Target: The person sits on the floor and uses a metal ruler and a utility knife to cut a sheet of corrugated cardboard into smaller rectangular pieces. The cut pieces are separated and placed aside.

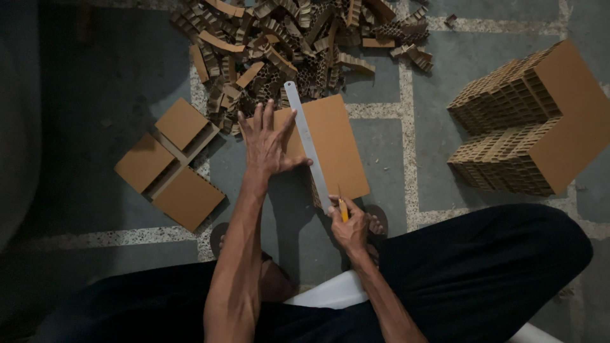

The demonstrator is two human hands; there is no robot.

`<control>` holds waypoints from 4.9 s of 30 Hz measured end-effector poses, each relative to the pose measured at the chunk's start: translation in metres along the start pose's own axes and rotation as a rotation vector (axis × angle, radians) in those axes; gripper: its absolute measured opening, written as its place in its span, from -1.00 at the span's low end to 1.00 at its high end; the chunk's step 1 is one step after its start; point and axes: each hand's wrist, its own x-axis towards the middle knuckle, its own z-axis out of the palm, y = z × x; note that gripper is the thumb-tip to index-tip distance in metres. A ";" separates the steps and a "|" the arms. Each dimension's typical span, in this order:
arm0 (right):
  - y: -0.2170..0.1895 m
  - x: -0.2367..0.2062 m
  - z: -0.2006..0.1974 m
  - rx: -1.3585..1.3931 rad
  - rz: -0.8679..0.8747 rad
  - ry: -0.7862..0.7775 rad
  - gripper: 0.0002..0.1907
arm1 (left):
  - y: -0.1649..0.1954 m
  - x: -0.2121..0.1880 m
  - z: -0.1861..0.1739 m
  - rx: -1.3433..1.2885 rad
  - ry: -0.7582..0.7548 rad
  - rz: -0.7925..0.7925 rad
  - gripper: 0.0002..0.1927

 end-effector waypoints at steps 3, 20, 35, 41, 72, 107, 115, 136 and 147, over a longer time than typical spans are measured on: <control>-0.001 0.000 0.000 -0.020 0.000 -0.007 -0.69 | 0.000 0.000 0.000 -0.009 0.001 0.000 0.44; -0.005 0.000 -0.001 -0.060 -0.024 -0.024 -0.66 | 0.000 0.001 -0.001 -0.014 -0.014 -0.012 0.46; 0.006 0.003 0.002 -0.030 -0.017 -0.017 -0.67 | 0.002 0.004 -0.002 -0.009 -0.060 -0.064 0.68; 0.004 0.003 0.003 0.020 0.037 -0.007 -0.68 | 0.000 0.008 0.004 -0.041 -0.030 -0.087 0.86; -0.003 0.006 0.001 -0.037 0.089 -0.046 -0.66 | -0.003 0.004 0.009 -0.028 0.019 -0.022 0.51; 0.007 0.006 0.003 0.018 0.031 0.018 -0.70 | 0.062 0.017 -0.029 0.319 -0.450 -0.066 0.83; 0.005 0.009 0.000 -0.044 0.058 0.018 -0.69 | 0.063 0.018 -0.019 0.286 -0.423 -0.091 0.90; -0.003 0.008 -0.002 -0.033 0.052 -0.006 -0.68 | 0.059 0.021 -0.012 0.285 -0.451 -0.086 0.92; -0.001 0.008 0.001 0.006 0.026 -0.003 -0.67 | 0.057 0.019 -0.013 0.270 -0.436 -0.077 0.91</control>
